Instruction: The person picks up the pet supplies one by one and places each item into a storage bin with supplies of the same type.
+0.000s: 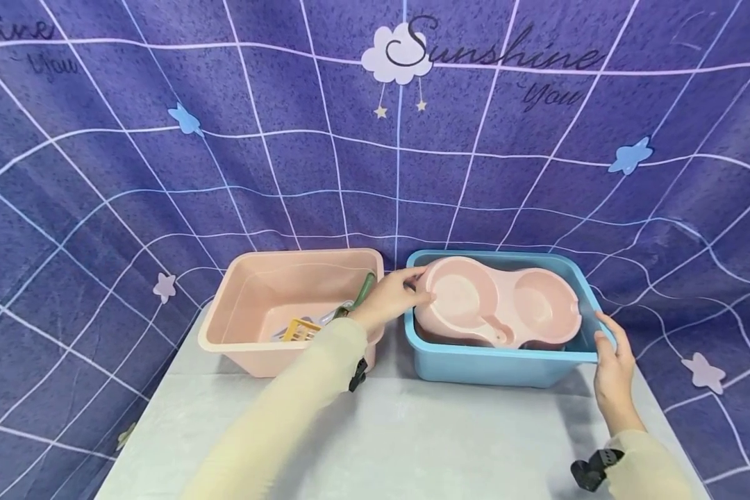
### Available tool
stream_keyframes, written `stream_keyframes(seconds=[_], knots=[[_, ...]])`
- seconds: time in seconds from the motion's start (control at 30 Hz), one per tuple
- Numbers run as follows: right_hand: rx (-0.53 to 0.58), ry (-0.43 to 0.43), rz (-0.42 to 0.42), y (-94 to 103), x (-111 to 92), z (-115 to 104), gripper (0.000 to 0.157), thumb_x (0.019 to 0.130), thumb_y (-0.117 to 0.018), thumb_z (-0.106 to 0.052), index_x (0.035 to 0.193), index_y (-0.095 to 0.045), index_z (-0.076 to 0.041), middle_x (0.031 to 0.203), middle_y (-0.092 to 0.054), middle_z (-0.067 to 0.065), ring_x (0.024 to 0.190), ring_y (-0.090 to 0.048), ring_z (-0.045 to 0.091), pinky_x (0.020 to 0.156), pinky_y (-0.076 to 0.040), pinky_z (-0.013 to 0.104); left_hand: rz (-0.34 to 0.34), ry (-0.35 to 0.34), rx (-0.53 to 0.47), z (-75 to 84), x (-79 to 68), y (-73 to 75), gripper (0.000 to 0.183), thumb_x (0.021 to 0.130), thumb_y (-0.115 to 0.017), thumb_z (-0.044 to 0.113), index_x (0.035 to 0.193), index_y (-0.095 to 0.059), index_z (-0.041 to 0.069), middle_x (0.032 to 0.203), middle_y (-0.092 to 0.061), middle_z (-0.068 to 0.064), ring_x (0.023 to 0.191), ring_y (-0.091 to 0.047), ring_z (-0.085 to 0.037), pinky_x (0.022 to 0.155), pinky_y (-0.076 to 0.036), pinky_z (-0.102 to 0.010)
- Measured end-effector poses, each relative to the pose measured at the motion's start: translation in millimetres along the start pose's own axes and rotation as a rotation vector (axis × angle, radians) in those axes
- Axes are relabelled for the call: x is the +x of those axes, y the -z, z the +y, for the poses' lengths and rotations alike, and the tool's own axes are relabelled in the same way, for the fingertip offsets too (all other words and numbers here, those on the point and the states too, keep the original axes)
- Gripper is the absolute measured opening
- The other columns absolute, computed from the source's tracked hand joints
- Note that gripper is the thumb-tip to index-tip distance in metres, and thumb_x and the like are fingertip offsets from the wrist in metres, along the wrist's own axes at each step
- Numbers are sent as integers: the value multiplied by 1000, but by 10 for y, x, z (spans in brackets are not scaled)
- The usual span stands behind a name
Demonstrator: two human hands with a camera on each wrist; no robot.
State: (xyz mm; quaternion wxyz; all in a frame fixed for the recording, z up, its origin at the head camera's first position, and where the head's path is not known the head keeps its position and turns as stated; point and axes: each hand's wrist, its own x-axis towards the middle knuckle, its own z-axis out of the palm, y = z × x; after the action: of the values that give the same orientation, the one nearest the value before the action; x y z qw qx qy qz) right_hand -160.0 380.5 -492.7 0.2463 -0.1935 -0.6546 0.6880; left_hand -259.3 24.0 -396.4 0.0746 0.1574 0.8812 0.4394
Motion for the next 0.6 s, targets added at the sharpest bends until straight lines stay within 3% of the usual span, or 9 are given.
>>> stream_keyframes(seconds=[0.1, 0.27, 0.43, 0.6], knots=[[12, 5, 3, -28, -12, 13, 40, 101, -47, -12, 137, -62, -21, 120, -57, -11, 102, -48, 5, 75, -40, 9, -23, -19, 0, -41, -19, 26, 62, 89, -74, 32, 145, -52, 20, 104, -67, 0, 92, -61, -12, 78, -51, -25], [4, 5, 11, -19, -9, 6, 40, 101, -46, -12, 137, -61, -21, 120, -57, -10, 102, -49, 5, 75, -41, 9, 12, -7, -18, -14, -55, -16, 57, 89, -74, 28, 142, -56, 16, 99, -68, 0, 89, -61, -10, 76, -50, -23], [11, 3, 18, -13, 0, 6, 40, 101, -46, -12, 136, -62, -21, 118, -58, -10, 99, -50, 5, 73, -42, 8, 26, -36, -31, -24, -87, -29, 53, 91, -73, 25, 140, -57, 13, 105, -69, -2, 93, -62, -10, 78, -51, -21], [10, 8, 6, -19, -3, 17, 40, 102, -45, -12, 137, -61, -20, 123, -57, -9, 104, -49, 5, 76, -41, 9, 49, -83, 93, -51, -127, -38, 49, 92, -70, 22, 139, -58, 12, 118, -67, -5, 102, -62, -16, 87, -50, -25]])
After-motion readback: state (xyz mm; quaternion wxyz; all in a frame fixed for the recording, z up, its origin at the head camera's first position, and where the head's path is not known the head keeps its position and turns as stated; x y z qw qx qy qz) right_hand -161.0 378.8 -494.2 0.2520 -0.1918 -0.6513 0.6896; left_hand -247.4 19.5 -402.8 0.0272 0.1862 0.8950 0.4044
